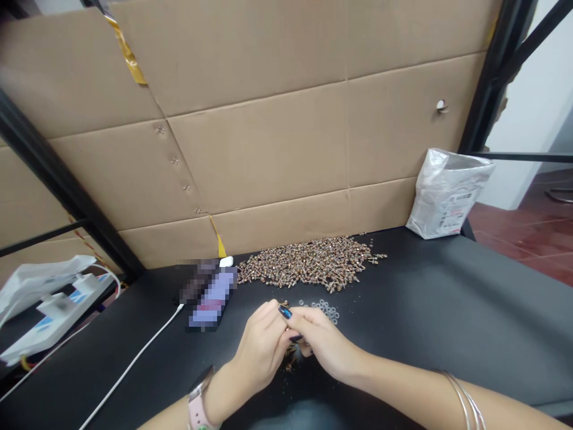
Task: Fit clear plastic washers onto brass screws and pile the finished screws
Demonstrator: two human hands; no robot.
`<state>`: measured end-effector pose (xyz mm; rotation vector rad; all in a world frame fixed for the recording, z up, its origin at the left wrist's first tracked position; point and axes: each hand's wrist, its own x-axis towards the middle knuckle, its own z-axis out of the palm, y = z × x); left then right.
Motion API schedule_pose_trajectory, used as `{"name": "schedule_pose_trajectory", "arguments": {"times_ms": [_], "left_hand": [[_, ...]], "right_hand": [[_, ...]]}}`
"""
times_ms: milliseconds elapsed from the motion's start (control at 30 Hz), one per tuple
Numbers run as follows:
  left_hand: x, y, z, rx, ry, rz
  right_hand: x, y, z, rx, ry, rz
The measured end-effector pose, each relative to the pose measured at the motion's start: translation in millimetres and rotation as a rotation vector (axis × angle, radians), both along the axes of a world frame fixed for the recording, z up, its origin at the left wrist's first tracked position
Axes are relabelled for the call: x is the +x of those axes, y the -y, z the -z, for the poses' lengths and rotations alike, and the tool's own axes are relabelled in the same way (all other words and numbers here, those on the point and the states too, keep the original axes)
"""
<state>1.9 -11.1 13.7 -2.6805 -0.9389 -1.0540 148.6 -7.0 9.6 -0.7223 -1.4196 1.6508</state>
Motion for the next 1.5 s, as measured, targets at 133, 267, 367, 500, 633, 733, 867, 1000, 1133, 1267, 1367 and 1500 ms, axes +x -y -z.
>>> {"name": "schedule_pose_trajectory", "arguments": {"times_ms": [133,267,367,500,633,733,867,1000,1133,1267,1367,1500], "left_hand": [[1,-1,3.2,0.009,0.030,0.006],[2,-3,5.5,-0.013,0.036,0.005],[1,-2,6.4,-0.032,0.036,-0.008],[2,0,4.6,0.011,-0.011,-0.100],[5,2,2.7,0.049,0.014,-0.190],[9,2,4.5,0.022,0.062,-0.158],[13,3,10.3,-0.055,0.203,-0.102],[15,4,15.5,-0.117,0.324,-0.075],[19,3,14.9,-0.235,0.434,-0.129],[21,3,8.9,-0.482,0.521,-0.127],[16,4,4.2,-0.462,0.439,-0.101],[10,2,0.9,-0.367,0.288,-0.090]], "right_hand": [[1,3,0.4,0.016,-0.034,0.000],[1,2,5.3,0.021,-0.048,-0.005],[2,1,6.5,0.064,-0.047,-0.002],[2,3,2.8,0.133,-0.015,0.013],[2,7,0.6,0.177,0.046,0.042],[2,10,-0.2,0.254,0.128,0.129],[0,16,-2.9,0.398,0.232,0.230],[-3,16,1.2,0.536,0.265,0.317],[-2,5,12.3,0.699,0.347,0.402],[3,-9,18.5,0.783,0.448,0.431],[5,-12,17.7,0.778,0.477,0.443],[3,-8,10.8,0.665,0.441,0.438]]}}
